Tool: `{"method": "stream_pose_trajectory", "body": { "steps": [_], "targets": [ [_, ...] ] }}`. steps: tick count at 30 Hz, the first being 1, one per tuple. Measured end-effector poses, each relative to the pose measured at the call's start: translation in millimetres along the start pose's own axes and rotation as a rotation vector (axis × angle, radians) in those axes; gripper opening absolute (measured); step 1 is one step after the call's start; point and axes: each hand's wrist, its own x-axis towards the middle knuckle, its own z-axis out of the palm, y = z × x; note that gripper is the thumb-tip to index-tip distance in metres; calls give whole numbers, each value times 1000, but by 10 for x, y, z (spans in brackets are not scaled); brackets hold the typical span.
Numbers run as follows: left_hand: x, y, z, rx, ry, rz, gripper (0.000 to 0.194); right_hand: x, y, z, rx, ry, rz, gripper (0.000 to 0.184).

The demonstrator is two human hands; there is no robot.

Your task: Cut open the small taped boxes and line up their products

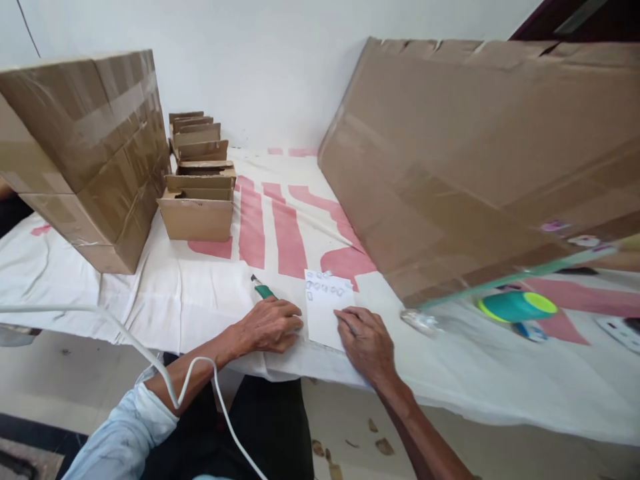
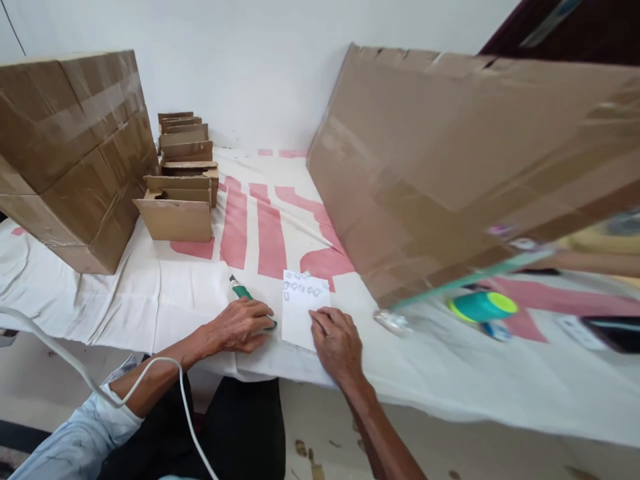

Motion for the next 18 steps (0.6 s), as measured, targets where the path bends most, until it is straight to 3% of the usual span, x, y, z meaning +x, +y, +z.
{"method": "stream_pose_trajectory", "body": {
  "steps": [8,14,18],
  "targets": [
    [-469,66,-34,-77,137,-197,26,-7,33,80,-41,-4,63,29],
    [-867,87,61,-138,335,-400,26,6,49,133,-77,35,40,30],
    [-1114,108,137,-125,398,-501,25,35,37,155,-72,37,52,27]
  ]
}}
